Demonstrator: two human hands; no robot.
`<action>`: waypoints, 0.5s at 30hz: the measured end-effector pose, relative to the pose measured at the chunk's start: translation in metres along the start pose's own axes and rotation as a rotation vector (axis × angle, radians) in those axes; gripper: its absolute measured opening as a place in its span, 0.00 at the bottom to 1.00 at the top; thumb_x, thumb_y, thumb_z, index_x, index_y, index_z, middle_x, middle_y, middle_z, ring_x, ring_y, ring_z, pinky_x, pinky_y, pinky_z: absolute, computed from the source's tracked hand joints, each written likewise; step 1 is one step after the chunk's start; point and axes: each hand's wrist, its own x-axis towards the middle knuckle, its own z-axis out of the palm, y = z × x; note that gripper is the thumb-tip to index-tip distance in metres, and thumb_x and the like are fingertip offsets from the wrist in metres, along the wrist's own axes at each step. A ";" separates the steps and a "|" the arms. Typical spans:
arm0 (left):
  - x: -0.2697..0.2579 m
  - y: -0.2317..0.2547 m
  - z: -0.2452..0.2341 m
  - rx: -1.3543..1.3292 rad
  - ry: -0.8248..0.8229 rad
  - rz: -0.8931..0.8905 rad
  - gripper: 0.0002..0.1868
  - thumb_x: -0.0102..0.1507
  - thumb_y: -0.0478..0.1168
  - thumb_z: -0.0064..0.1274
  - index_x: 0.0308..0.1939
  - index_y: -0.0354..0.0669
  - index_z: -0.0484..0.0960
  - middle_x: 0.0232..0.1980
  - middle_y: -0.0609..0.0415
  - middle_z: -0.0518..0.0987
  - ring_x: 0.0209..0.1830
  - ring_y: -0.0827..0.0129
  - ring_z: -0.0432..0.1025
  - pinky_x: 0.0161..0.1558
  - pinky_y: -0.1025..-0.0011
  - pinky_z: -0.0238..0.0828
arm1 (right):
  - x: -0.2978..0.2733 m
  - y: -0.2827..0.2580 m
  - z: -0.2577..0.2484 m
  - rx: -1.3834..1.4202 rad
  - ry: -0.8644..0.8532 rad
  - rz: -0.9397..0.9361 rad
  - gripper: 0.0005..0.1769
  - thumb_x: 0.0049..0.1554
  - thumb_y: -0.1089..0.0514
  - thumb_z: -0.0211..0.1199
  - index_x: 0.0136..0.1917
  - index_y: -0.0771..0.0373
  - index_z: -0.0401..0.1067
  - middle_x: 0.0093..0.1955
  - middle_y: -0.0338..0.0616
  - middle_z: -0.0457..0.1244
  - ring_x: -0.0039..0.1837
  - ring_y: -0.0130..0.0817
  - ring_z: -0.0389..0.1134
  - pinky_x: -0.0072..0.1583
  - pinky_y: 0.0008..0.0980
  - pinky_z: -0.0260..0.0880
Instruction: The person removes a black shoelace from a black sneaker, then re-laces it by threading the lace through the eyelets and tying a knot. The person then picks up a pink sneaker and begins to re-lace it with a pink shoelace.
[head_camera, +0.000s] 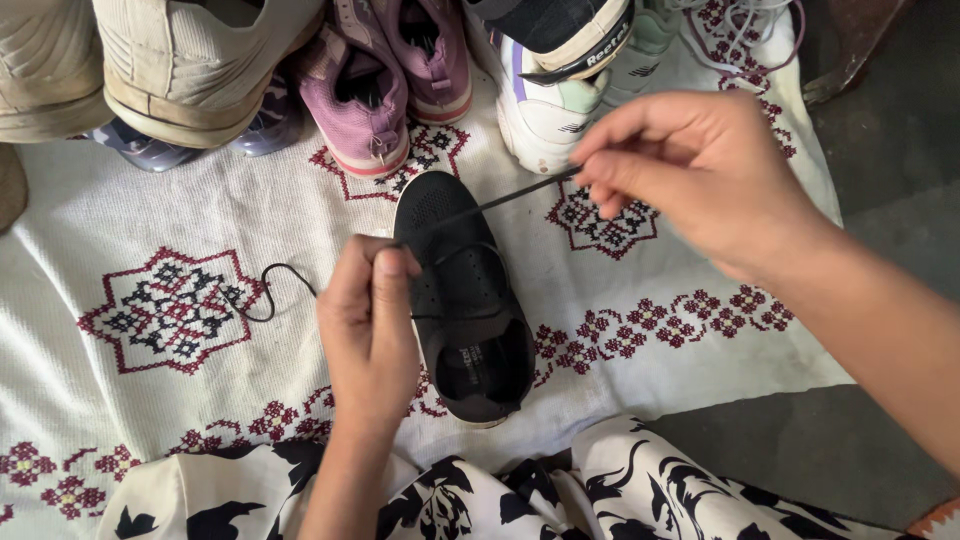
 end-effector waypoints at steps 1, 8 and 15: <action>0.003 0.003 -0.002 0.060 -0.005 0.060 0.12 0.75 0.37 0.45 0.39 0.35 0.76 0.32 0.52 0.72 0.33 0.70 0.64 0.37 0.74 0.61 | 0.000 0.003 -0.001 0.028 0.006 -0.001 0.07 0.62 0.68 0.64 0.54 0.70 0.76 0.46 0.43 0.71 0.45 0.24 0.72 0.50 0.25 0.76; 0.011 0.046 0.005 0.161 -0.109 0.482 0.13 0.75 0.36 0.45 0.58 0.28 0.71 0.51 0.43 0.74 0.52 0.62 0.70 0.56 0.68 0.66 | -0.006 -0.005 0.023 -0.098 -0.094 0.012 0.05 0.60 0.66 0.65 0.50 0.67 0.78 0.43 0.39 0.70 0.44 0.23 0.71 0.48 0.22 0.74; 0.015 0.050 0.003 -0.109 -0.371 -0.082 0.11 0.76 0.40 0.47 0.44 0.37 0.78 0.33 0.61 0.70 0.35 0.81 0.62 0.37 0.79 0.63 | 0.003 -0.030 0.050 -0.426 -0.168 -0.464 0.02 0.61 0.67 0.67 0.48 0.65 0.75 0.46 0.39 0.67 0.47 0.27 0.68 0.51 0.27 0.69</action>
